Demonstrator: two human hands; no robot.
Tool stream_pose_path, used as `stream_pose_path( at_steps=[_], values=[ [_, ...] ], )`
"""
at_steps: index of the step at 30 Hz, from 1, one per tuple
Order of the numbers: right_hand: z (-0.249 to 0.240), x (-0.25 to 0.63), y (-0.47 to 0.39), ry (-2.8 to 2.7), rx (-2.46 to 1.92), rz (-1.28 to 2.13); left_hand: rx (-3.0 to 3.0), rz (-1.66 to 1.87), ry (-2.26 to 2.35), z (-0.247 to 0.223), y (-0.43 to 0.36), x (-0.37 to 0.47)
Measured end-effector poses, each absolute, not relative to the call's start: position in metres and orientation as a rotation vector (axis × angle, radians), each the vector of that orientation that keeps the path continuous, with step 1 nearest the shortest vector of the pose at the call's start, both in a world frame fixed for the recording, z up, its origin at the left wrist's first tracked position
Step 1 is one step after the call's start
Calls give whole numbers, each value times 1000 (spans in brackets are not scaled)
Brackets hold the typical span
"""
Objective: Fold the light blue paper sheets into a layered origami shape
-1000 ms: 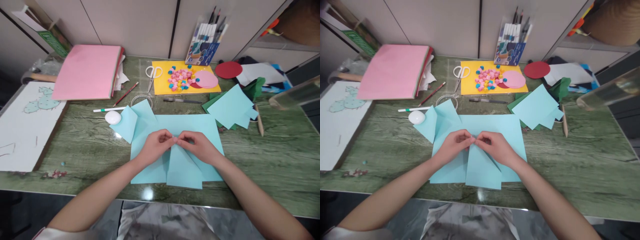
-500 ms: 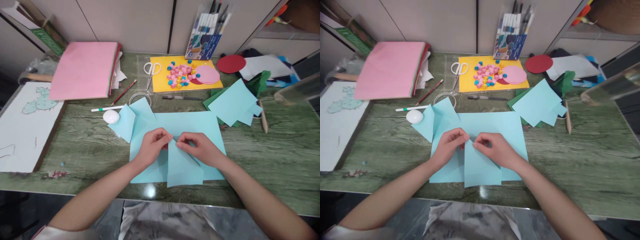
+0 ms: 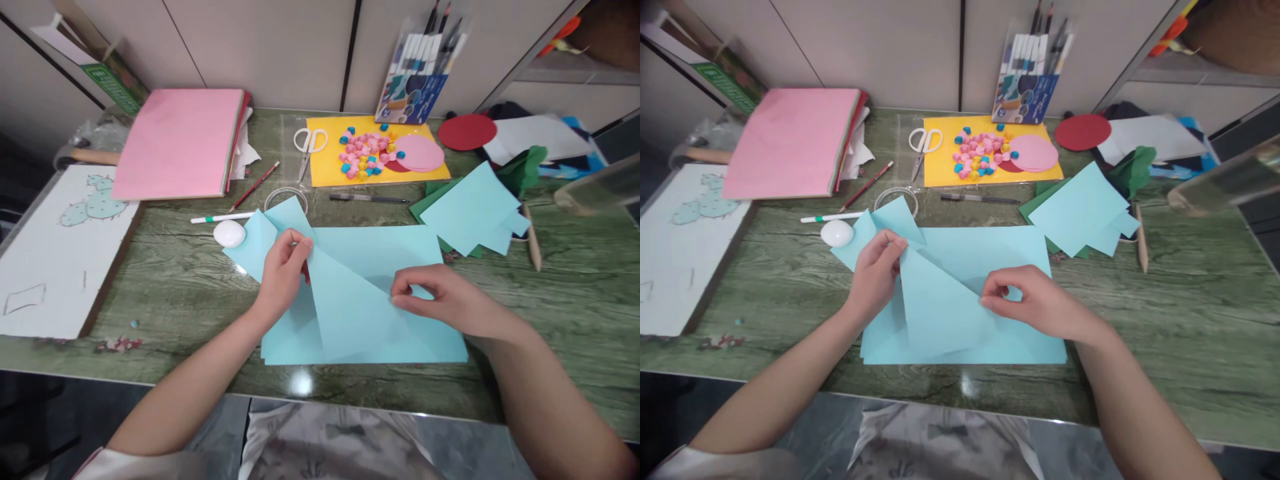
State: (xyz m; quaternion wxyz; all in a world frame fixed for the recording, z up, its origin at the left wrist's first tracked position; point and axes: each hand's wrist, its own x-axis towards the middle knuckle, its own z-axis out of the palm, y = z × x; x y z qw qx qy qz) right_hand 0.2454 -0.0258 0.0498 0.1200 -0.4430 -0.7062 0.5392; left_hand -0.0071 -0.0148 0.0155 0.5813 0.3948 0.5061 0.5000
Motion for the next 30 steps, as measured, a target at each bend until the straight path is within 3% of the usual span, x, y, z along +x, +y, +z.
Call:
stream_pose_path(
  at_steps=[11, 17, 20, 23, 26, 30],
  values=[
    [51, 269, -16, -2076, -1022, 1741, 881, 967, 1085, 22, -18, -7],
    [46, 278, -16, -1697, -788, 1915, 1039, 1080, 1119, 20, -20, -14],
    [47, 276, -18, -1378, -892, 1946, 1183, 1205, 1139, 20, -23, -16],
    [49, 269, -18, -1174, -1020, 1967, 1517, 1244, 1083, 21, -30, -12],
    [48, 264, -19, -1157, -1064, 2003, 2276, 1218, 1070, 18, -36, -6],
    [44, 260, -20, -1176, -1105, 2063, 2571, 1241, 1126, 15, -38, -5]
  ],
)
